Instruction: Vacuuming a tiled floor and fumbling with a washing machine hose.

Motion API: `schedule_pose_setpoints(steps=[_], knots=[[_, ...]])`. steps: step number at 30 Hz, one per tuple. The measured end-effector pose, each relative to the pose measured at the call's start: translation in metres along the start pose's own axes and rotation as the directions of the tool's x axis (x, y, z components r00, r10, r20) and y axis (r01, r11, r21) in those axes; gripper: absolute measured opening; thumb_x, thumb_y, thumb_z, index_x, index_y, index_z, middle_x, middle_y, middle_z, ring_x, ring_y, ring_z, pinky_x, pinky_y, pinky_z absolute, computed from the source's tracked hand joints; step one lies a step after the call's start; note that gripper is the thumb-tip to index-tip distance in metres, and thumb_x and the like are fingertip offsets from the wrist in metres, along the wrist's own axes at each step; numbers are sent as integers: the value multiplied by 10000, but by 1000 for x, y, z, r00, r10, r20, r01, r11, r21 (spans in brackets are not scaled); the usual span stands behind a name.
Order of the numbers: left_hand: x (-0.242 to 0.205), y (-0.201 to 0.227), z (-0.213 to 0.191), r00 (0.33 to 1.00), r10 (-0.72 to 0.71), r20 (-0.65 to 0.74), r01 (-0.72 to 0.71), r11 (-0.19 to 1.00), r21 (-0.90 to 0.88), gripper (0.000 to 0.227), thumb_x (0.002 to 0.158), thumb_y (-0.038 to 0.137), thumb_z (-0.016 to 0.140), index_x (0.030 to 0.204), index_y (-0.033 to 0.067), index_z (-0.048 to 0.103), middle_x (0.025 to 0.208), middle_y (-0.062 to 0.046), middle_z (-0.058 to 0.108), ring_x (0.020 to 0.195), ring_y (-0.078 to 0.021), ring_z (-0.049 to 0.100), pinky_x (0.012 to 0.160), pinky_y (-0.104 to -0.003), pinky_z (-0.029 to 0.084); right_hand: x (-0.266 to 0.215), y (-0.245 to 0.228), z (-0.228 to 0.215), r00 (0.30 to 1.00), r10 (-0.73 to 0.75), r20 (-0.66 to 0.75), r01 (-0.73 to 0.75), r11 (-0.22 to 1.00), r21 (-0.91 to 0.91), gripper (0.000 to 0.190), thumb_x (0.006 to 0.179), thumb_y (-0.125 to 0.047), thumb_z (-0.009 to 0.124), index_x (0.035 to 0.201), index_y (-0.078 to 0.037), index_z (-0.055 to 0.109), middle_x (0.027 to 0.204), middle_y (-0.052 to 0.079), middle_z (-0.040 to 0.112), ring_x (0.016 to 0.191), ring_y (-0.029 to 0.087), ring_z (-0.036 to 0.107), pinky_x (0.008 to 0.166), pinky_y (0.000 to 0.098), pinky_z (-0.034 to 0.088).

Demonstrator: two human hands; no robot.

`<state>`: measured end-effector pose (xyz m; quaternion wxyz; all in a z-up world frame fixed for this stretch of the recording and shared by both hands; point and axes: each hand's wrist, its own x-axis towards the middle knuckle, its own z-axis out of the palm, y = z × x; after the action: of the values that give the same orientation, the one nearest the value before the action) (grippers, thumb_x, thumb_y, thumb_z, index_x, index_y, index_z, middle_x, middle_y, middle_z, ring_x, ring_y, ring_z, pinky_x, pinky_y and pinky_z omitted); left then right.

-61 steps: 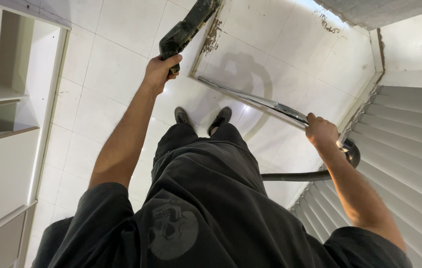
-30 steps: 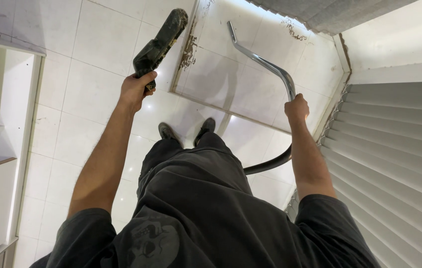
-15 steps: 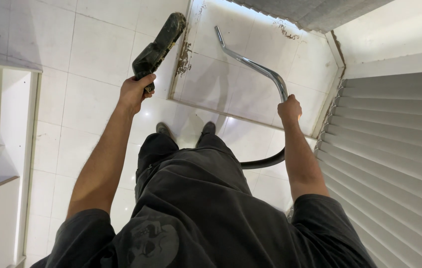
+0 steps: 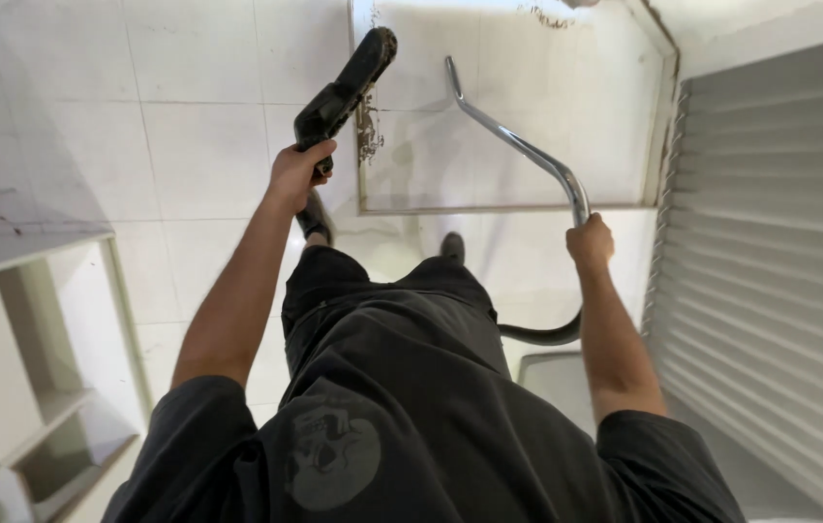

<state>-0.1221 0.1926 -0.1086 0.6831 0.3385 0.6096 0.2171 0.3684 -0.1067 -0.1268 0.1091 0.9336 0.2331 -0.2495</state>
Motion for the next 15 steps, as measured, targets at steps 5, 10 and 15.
schedule_pose_setpoints(steps=[5,10,15], knots=[[39,33,-71,995,-70,77,65,996,64,459,795,350,916,950,13,645,685,-96,668,636,-201,738,588,-272,662,-125,-16,25,994,104,36,-102,993,-53,349,888,-152,606,1209,-18,629,1064,302,729,1006,510,710,829,608,575],[82,50,-115,983,-111,145,89,985,147,488,781,362,939,965,10,655,680,-101,669,620,-200,748,568,-276,672,-264,-64,6,973,198,120,-187,978,-97,335,924,-158,610,1221,-7,640,1070,320,732,1013,519,713,839,608,575],[86,63,-133,965,-119,232,79,982,173,437,818,334,910,957,24,636,680,-55,631,612,-161,722,546,-236,643,-387,-30,48,926,305,225,-265,945,-189,359,933,-308,615,1218,-91,631,1109,284,760,1080,484,719,913,591,563]])
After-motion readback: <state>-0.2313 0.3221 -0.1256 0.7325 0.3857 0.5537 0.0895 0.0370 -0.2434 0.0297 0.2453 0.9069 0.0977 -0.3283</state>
